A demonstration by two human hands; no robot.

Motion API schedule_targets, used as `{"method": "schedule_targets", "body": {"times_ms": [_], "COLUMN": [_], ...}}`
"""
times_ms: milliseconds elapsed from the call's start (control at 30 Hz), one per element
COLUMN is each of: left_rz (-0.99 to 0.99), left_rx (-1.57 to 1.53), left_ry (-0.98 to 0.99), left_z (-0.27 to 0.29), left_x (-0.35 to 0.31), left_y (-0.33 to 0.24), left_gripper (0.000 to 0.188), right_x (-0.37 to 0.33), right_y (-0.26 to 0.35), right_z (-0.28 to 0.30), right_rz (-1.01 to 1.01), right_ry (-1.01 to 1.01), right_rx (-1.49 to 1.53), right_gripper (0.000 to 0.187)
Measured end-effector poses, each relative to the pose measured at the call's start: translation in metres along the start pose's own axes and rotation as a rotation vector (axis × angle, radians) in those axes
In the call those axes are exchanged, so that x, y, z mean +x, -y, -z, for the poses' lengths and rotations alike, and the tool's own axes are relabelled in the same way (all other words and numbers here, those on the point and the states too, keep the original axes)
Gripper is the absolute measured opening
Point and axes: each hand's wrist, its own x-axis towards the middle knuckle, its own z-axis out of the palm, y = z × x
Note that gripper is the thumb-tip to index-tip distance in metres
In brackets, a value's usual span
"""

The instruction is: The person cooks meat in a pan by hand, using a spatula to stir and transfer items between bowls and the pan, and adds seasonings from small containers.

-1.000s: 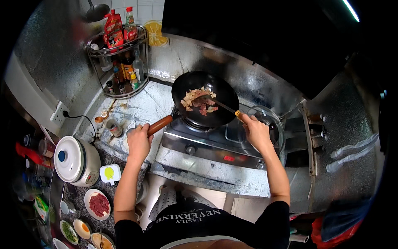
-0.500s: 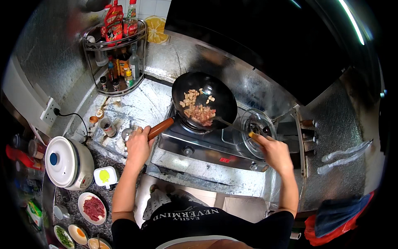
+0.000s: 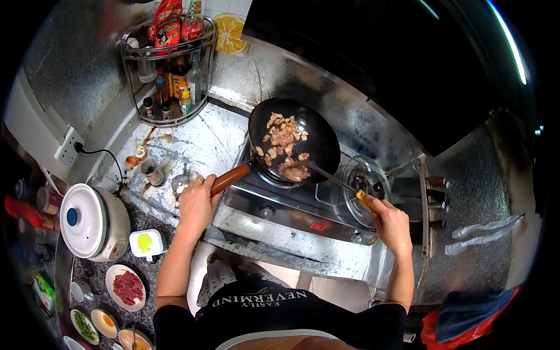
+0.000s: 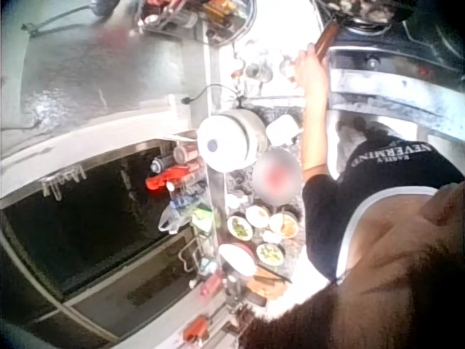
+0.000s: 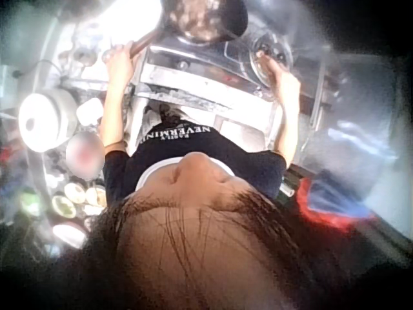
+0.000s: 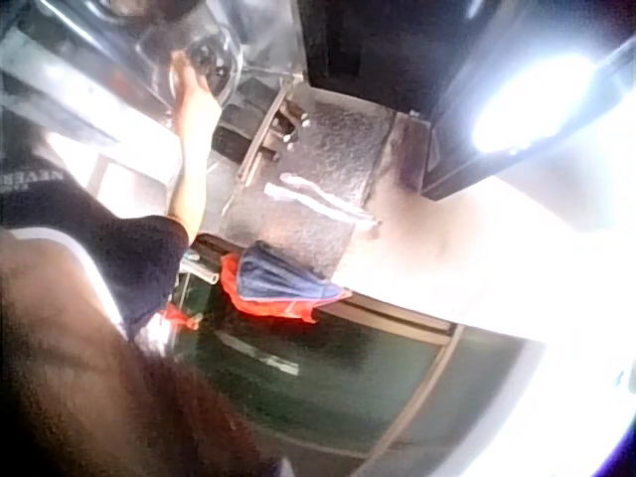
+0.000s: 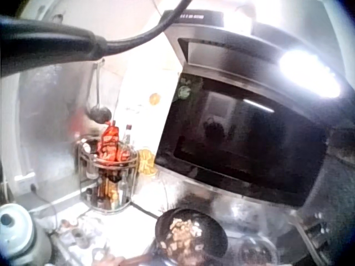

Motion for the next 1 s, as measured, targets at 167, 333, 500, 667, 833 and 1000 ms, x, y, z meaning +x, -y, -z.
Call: {"method": "schedule_targets", "body": {"times_ms": [167,333,500,667,833,1000], "left_rz": [-0.020,-0.025,0.004,0.014,-0.020,-0.026], "left_rx": [-0.065,-0.079,-0.067,-0.061,-0.090,-0.096], "left_ry": [0.039,0.046,0.040,0.033,0.033,0.039], "left_z": [-0.005,-0.004,0.001,0.000,-0.001,-0.002], "left_x": [0.004,0.007,0.004,0.004,0.006,0.005], "left_y": [-0.009,-0.011,-0.005,-0.003,-0.010,-0.006], "left_gripper": [0.036,0.037,0.037,0.036,0.037,0.037], "right_x": [0.036,0.062,0.014,0.016,0.065,0.035], "right_y": [-0.011,-0.017,-0.015,-0.006,-0.018,-0.012], "right_z": [-0.058,-0.112,-0.014,0.026,-0.049,-0.072], "right_rz": [0.026,0.003,0.030,0.058,-0.019,0.044], "right_ry": [-0.111,-0.210,-0.058,0.022,-0.088,-0.121], "right_rx": [-0.032,0.183,0.060,-0.171,-0.017,0.151], "right_gripper": [0.032,0.032,0.036,0.034,0.032,0.035]}}
